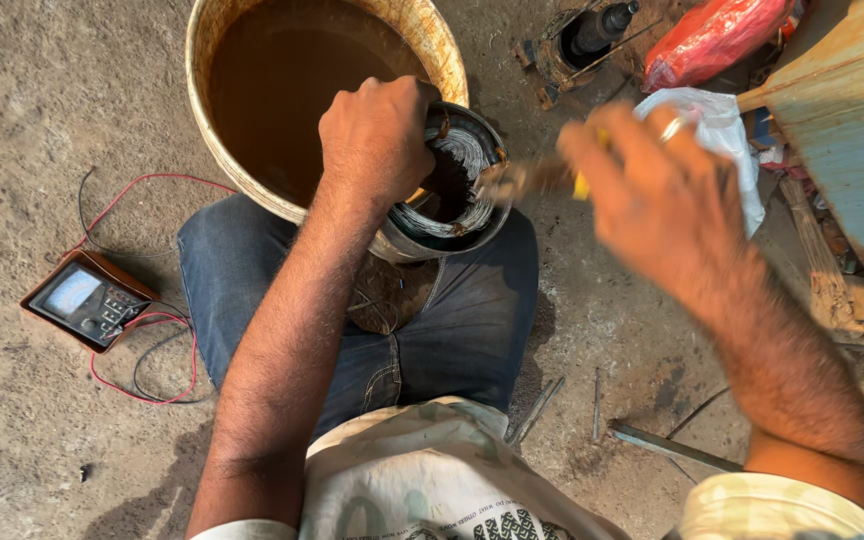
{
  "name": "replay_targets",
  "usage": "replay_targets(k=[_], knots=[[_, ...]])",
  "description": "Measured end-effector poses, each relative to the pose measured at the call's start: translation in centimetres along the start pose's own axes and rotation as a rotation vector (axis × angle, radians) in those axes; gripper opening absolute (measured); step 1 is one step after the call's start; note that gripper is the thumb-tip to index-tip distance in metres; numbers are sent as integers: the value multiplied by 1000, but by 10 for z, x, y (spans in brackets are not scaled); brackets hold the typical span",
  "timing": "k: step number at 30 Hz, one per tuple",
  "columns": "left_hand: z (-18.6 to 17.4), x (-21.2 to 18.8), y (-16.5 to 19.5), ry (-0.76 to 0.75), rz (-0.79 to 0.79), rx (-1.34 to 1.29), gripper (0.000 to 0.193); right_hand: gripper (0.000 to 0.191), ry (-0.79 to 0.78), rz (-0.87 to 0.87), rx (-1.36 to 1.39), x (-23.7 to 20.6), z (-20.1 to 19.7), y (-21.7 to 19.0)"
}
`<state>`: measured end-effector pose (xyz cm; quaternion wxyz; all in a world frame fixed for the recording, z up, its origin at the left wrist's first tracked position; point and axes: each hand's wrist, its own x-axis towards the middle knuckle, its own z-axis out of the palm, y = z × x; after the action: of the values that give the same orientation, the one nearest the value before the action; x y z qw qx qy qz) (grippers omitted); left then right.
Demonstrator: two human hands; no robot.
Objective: The person strips insulation from several colored wires using pliers, then handles a cylindrical coil and uses pliers to cut and adjust wires within it. A multimeter is visible nearby on the ground.
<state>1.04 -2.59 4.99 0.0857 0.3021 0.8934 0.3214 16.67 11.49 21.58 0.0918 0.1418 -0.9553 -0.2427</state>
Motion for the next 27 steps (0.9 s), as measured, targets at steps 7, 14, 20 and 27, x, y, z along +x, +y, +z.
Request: replay_targets(k=[7, 14, 20, 27], knots=[[4, 2, 1, 67, 29, -46, 42, 41, 3, -264, -372, 31, 4, 26], [6, 5, 3, 30, 30, -40, 40, 49, -17, -467, -586, 55, -15, 17], [8, 7, 5, 1, 12, -11, 36, 47, -80, -531, -700, 62, -19, 3], [8, 9, 6, 58, 30, -27, 36, 18, -397, -507, -321, 67, -2, 23]])
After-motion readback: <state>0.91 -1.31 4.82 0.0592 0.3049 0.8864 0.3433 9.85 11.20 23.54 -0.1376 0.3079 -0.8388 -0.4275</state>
